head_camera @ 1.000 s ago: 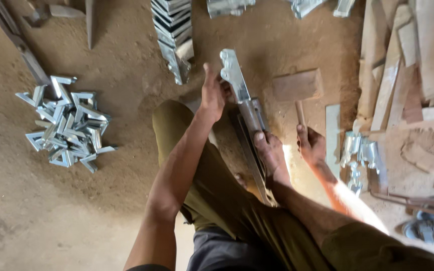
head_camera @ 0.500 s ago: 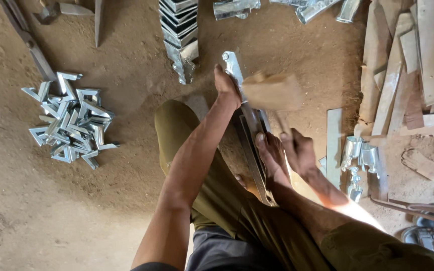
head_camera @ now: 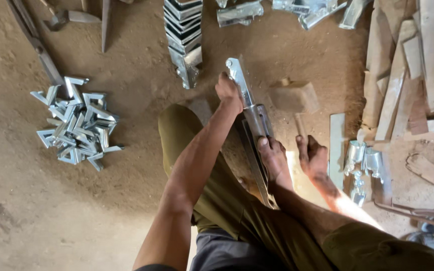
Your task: The person sits on the floor and repeatedly picks up L-shaped metal brackets, places them on a cylindrical metal rod, and strikes them with a wooden mallet to bend them. The person then places the shaped brackets into a growing pile on the floor.
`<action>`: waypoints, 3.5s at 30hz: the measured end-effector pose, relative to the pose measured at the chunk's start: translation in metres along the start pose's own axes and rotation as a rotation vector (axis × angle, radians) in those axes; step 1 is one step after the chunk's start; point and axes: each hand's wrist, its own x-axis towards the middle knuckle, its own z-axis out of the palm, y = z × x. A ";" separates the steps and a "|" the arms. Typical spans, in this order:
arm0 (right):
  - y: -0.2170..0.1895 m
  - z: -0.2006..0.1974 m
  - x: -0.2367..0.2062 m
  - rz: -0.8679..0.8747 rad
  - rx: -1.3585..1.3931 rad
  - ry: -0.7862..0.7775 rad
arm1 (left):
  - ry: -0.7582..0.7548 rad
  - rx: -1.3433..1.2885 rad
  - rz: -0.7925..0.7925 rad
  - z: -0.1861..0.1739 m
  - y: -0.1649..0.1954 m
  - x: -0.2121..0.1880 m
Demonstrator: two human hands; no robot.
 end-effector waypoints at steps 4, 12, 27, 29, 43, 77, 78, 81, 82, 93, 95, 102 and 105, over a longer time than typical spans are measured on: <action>0.017 -0.007 -0.009 -0.021 -0.033 0.007 | -0.212 -0.021 -0.107 -0.006 0.001 0.011; -0.003 -0.018 0.004 -0.188 0.112 0.000 | -0.719 0.031 -0.186 -0.030 0.006 0.007; -0.107 -0.030 0.022 -0.754 0.526 0.101 | -0.492 -0.052 -0.309 -0.010 -0.001 0.013; -0.080 -0.008 0.034 -0.378 0.116 -0.095 | -0.419 -0.117 -0.273 -0.004 0.005 0.007; -0.011 0.025 0.041 -0.173 -0.009 -0.078 | -0.448 -0.146 -0.057 0.026 0.058 0.018; -0.065 -0.050 0.035 -0.227 0.298 0.002 | -0.299 0.766 0.484 -0.038 -0.005 -0.028; -0.068 -0.064 0.032 -0.310 0.354 0.009 | -0.314 0.682 0.470 -0.029 -0.014 -0.018; -0.069 -0.081 0.016 -0.615 0.576 0.061 | -0.281 0.239 0.121 -0.013 -0.012 0.005; -0.066 -0.079 0.012 -0.731 0.669 0.105 | -0.252 0.066 -0.052 -0.009 -0.008 0.007; -0.029 -0.007 0.082 -0.513 0.387 0.042 | 0.011 0.218 -0.100 0.016 0.030 -0.009; -0.033 -0.010 0.075 -0.753 0.554 0.171 | -0.107 0.175 -0.129 0.013 0.033 -0.005; -0.047 0.001 0.090 -0.576 0.115 -0.088 | -0.520 0.115 -0.217 0.002 0.041 0.011; -0.044 0.007 0.094 -0.525 0.473 0.061 | -0.690 0.063 -0.262 -0.001 0.041 0.019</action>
